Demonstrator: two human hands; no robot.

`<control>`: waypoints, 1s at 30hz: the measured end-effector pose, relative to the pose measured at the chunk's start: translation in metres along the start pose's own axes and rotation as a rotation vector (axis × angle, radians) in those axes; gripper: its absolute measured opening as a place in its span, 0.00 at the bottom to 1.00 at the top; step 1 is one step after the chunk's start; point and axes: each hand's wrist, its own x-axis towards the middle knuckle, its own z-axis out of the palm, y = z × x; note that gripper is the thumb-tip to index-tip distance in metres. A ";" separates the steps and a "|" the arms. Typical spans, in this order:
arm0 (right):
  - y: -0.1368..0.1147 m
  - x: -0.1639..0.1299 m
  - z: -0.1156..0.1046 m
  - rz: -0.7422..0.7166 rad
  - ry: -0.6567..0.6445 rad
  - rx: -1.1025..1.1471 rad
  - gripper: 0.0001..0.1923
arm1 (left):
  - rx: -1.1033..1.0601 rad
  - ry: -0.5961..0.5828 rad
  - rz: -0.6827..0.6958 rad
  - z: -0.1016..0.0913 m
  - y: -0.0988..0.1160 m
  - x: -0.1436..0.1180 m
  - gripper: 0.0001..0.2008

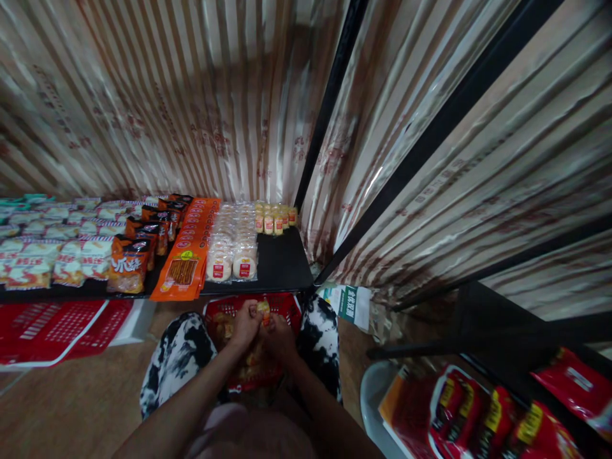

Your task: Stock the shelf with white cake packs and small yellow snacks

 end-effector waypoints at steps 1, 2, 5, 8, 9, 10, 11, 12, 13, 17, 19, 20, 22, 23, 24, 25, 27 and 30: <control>0.000 0.001 -0.002 -0.009 0.036 0.007 0.08 | -0.042 0.000 -0.001 0.001 0.003 0.000 0.09; 0.000 0.002 -0.003 -0.016 0.065 0.016 0.09 | -0.074 -0.003 0.000 0.001 0.005 -0.001 0.09; 0.001 0.006 -0.008 -0.024 0.138 0.049 0.12 | -0.089 -0.017 0.021 0.002 0.012 -0.002 0.08; 0.000 0.010 -0.013 -0.043 0.177 0.105 0.15 | -0.018 0.013 0.073 0.004 0.019 -0.003 0.07; 0.000 0.012 -0.015 -0.045 0.183 0.119 0.15 | 0.001 0.026 0.090 0.004 0.021 -0.003 0.07; 0.000 0.015 -0.017 -0.041 0.190 0.126 0.16 | 0.015 0.033 0.103 0.005 0.024 -0.003 0.08; -0.001 0.017 -0.019 -0.034 0.198 0.130 0.17 | 0.022 0.036 0.113 0.005 0.028 -0.003 0.09; -0.001 0.019 -0.021 -0.029 0.207 0.130 0.18 | 0.023 0.035 0.125 0.006 0.031 -0.004 0.10; -0.001 0.022 -0.023 -0.024 0.218 0.127 0.19 | 0.019 0.030 0.134 0.006 0.035 -0.004 0.12; -0.001 0.033 -0.031 -0.016 0.253 0.064 0.19 | -0.038 -0.007 0.161 0.008 0.050 -0.004 0.13; -0.001 0.038 -0.036 -0.019 0.260 0.013 0.19 | -0.032 -0.019 0.172 0.010 0.055 -0.003 0.12; -0.001 0.041 -0.038 -0.026 0.260 -0.011 0.19 | -0.017 -0.021 0.181 0.011 0.057 -0.003 0.11; -0.002 0.045 -0.043 -0.032 0.257 -0.052 0.19 | 0.016 -0.015 0.190 0.012 0.060 0.000 0.11; -0.003 0.047 -0.045 -0.027 0.251 -0.066 0.19 | 0.031 -0.009 0.189 0.013 0.062 0.001 0.12; -0.005 0.049 -0.047 -0.018 0.243 -0.072 0.19 | 0.048 0.000 0.185 0.014 0.063 0.003 0.12; -0.006 0.051 -0.049 -0.005 0.234 -0.071 0.18 | 0.067 0.010 0.181 0.015 0.065 0.005 0.12; -0.007 0.056 -0.051 0.013 0.224 -0.045 0.18 | 0.098 0.024 0.178 0.018 0.068 0.008 0.13; -0.006 0.065 -0.052 0.011 0.249 0.009 0.18 | 0.129 0.028 0.182 0.022 0.074 0.014 0.13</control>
